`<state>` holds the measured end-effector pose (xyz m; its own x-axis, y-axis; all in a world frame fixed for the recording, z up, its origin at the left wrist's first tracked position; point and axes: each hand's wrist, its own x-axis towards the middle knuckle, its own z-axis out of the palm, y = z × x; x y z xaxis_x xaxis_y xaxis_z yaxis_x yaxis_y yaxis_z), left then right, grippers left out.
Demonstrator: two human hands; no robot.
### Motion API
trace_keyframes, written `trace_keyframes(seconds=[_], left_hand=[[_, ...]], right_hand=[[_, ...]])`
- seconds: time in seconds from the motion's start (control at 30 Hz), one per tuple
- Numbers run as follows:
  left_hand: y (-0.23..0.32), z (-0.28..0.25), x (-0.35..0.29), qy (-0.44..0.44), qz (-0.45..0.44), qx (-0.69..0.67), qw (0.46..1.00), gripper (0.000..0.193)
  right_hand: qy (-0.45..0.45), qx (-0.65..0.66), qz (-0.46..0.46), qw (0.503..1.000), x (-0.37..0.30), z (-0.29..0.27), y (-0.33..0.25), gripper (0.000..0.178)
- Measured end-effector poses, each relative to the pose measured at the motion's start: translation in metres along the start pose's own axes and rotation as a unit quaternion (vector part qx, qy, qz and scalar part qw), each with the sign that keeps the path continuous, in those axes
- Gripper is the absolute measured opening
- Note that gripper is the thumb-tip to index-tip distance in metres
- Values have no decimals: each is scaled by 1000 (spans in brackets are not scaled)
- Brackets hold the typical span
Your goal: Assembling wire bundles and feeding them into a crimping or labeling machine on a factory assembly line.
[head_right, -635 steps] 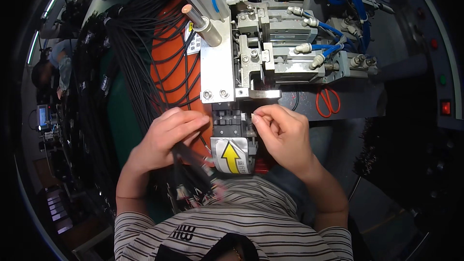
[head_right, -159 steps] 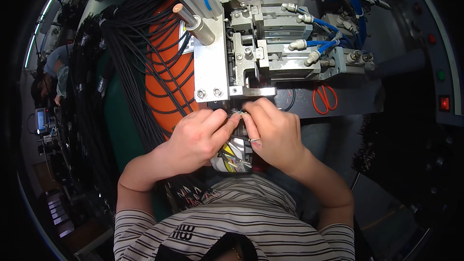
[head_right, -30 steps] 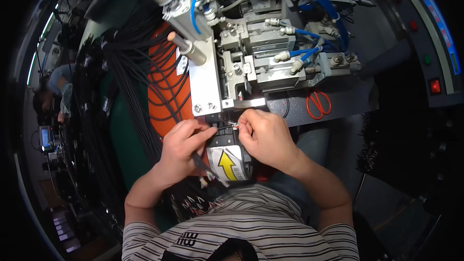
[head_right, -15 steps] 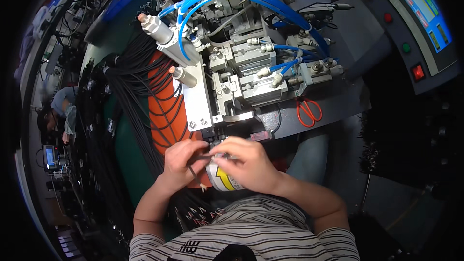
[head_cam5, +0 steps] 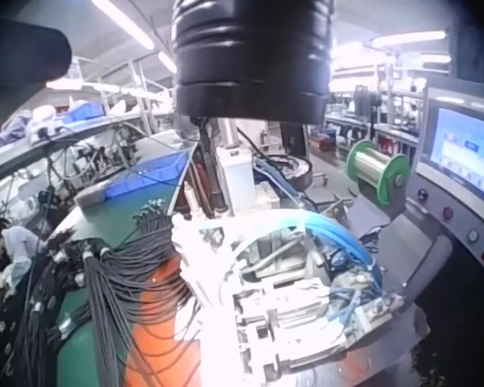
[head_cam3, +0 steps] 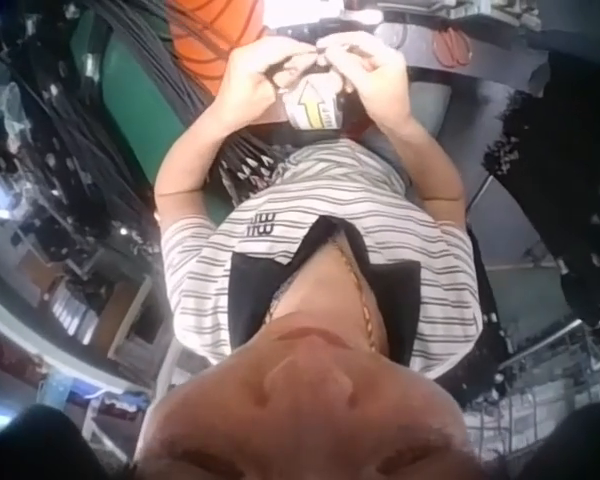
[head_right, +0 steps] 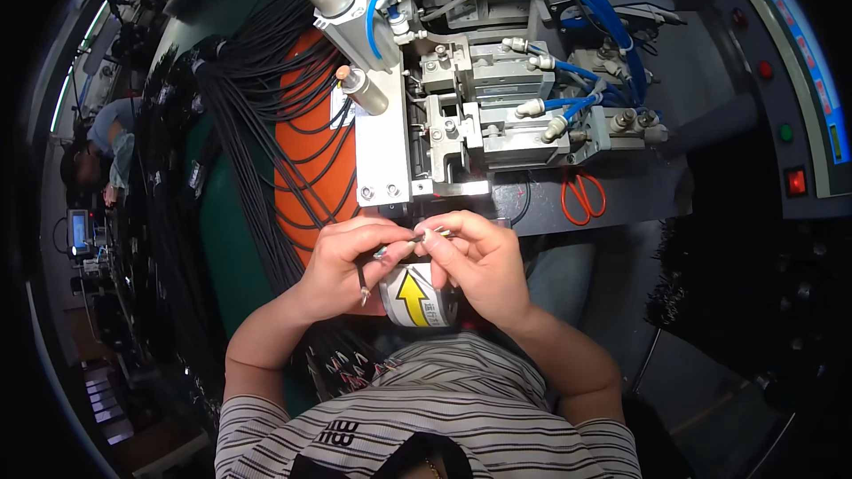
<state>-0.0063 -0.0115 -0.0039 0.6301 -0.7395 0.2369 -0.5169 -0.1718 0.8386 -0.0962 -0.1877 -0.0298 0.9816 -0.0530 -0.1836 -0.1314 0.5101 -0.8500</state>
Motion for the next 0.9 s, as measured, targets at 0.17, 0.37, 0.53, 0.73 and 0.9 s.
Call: trace_keyframes(seconds=[0.17, 0.37, 0.53, 0.73, 0.9], left_hand=[[0, 2, 0, 29, 137, 172, 975, 22], [12, 2, 0, 10, 161, 236, 958, 22], [8, 3, -2, 20, 62, 126, 990, 17], [3, 4, 0, -5, 2, 2, 1000, 11], [-1, 9, 0, 4, 8, -24, 1000, 10]], right_hand=[[-26, 81, 76, 994, 6, -11, -7, 15], [-116, 83, 88, 986, 14, -15, -5, 12], [-16, -20, -41, 999, 0, 6, -6, 19], [21, -79, -97, 992, 2, 4, -4, 18], [25, -195, -170, 966, 5, 2, -5, 13]])
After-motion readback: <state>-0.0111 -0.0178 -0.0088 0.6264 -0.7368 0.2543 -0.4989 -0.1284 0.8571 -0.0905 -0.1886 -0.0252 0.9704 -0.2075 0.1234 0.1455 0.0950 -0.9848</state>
